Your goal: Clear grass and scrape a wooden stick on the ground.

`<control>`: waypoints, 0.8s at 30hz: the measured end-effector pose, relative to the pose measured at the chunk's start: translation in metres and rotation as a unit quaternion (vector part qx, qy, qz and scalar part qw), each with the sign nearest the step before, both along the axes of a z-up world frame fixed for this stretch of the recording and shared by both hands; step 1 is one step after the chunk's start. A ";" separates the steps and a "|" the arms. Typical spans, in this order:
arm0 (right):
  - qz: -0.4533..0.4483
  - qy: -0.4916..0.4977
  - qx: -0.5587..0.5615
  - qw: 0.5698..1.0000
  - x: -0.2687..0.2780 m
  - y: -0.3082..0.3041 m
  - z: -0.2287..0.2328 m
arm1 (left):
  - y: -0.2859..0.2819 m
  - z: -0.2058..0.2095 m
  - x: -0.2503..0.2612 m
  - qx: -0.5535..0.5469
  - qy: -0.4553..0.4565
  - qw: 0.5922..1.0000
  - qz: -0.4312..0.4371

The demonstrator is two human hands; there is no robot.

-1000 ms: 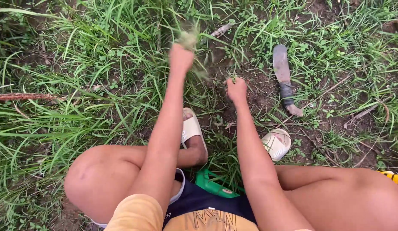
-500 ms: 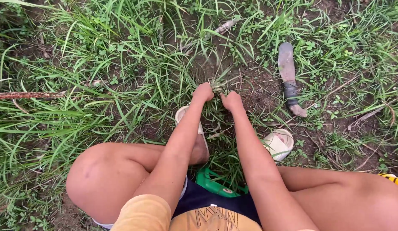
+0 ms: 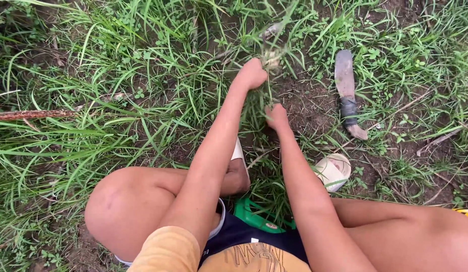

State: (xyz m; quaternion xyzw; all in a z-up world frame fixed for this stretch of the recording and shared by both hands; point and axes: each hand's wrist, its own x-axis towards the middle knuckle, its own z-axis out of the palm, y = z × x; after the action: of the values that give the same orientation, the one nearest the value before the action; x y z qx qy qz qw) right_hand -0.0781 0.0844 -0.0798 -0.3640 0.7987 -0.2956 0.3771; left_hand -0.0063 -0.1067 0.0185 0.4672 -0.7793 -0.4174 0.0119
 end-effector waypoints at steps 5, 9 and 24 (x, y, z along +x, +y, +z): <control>-0.008 0.014 0.003 1.000 0.002 -0.009 -0.001 | 0.057 -0.033 0.030 -0.075 -0.162 0.984 0.002; 0.004 0.033 0.008 0.999 0.007 -0.005 -0.006 | 0.090 -0.075 0.045 -0.092 -0.214 0.972 -0.033; -0.081 -0.131 0.030 0.988 -0.020 0.016 0.019 | 0.090 -0.107 0.085 0.021 -0.044 0.999 -0.003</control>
State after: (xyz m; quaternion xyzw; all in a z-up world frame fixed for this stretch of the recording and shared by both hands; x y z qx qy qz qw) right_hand -0.0985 0.1001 -0.0607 -0.2450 0.7775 -0.3461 0.4645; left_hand 0.0783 -0.0169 -0.0885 0.4829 -0.7714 -0.4131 -0.0335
